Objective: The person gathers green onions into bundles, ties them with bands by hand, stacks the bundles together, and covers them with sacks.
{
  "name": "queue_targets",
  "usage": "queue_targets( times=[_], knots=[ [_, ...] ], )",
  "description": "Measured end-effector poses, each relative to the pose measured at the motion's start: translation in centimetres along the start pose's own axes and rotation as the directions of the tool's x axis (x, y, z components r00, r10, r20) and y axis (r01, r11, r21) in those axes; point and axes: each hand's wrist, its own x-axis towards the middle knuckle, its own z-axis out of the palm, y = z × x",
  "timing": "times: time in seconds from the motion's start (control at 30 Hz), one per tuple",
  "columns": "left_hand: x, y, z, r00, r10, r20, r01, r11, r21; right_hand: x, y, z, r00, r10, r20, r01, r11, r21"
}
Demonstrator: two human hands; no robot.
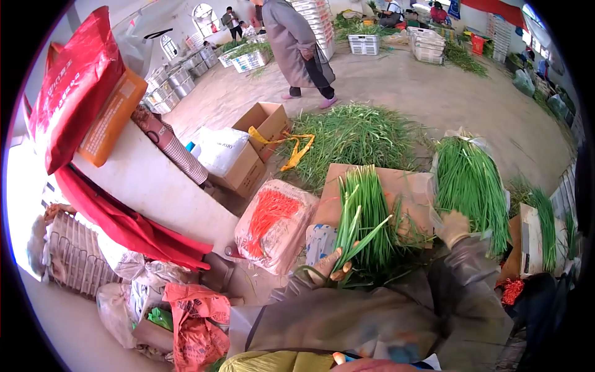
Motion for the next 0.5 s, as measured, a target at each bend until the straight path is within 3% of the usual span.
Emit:
queue_targets(
  times=[0.03,0.07,0.1,0.13,0.2,0.23,0.27,0.3,0.33,0.37,0.4,0.43,0.47,0.5],
  knots=[
    [0.2,-0.1,0.1,1.0,0.002,-0.01,-0.002,1.0,0.015,-0.7,-0.6,0.8,0.959,-0.279,-0.05,0.276,0.96,-0.055],
    [0.5,0.3,1.0,1.0,0.007,-0.016,-0.007,1.0,0.029,-1.0,-1.7,2.0,0.961,-0.274,0.034,0.255,0.928,0.271],
    [0.9,0.5,1.6,1.0,0.002,-0.007,-0.001,0.998,0.056,-1.2,-2.8,3.1,0.956,-0.268,0.118,0.158,0.812,0.562],
    [1.1,0.4,2.1,1.0,-0.01,-0.003,0.01,0.997,0.081,-1.6,-4.9,4.5,0.876,-0.154,0.457,-0.39,0.329,0.86],
    [1.6,0.1,2.8,0.998,-0.058,-0.026,0.061,0.986,0.153,-1.9,-9.2,1.8,0.875,-0.138,0.464,-0.415,0.279,0.866],
    [1.7,-0.1,2.3,0.997,-0.05,-0.051,0.06,0.971,0.233,-1.5,-9.0,3.9,0.898,-0.117,0.425,-0.392,0.232,0.89],
    [1.7,-0.5,1.8,0.996,-0.051,-0.074,0.071,0.95,0.303,-1.2,-9.1,3.9,0.911,-0.154,0.382,-0.345,0.223,0.912],
    [1.2,1.1,3.7,0.995,-0.029,-0.097,0.059,0.945,0.322,-0.9,-9.5,5.5,0.963,-0.08,0.256,-0.241,0.165,0.956],
    [1.3,1.1,4.0,0.989,-0.002,-0.146,0.034,0.976,0.214,-0.4,-9.0,5.8,0.942,-0.093,0.323,-0.307,0.155,0.939],
    [1.5,0.6,2.7,0.99,-0.102,-0.097,0.1,0.995,-0.028,-0.7,-10.3,4.6,0.952,0.046,0.303,-0.305,0.057,0.951],
    [2.3,0.2,1.8,0.999,-0.052,-0.007,0.052,0.996,-0.077,0.1,-9.1,5.6,0.964,0.026,0.265,-0.264,-0.04,0.964],
    [1.9,0.5,1.4,0.998,-0.033,0.045,0.035,0.998,-0.048,2.1,-6.1,8.4,0.929,0.061,0.366,-0.351,-0.175,0.92],
    [1.7,0.3,2.0,0.994,-0.029,-0.101,0.02,0.996,-0.092,2.6,-4.9,6.8,0.987,-0.027,0.156,-0.158,-0.173,0.972],
    [2.0,0.0,1.5,0.995,-0.016,-0.102,0.006,0.996,-0.092,3.2,-4.5,6.3,0.952,0.218,-0.216,0.146,0.298,0.943]
  ],
)
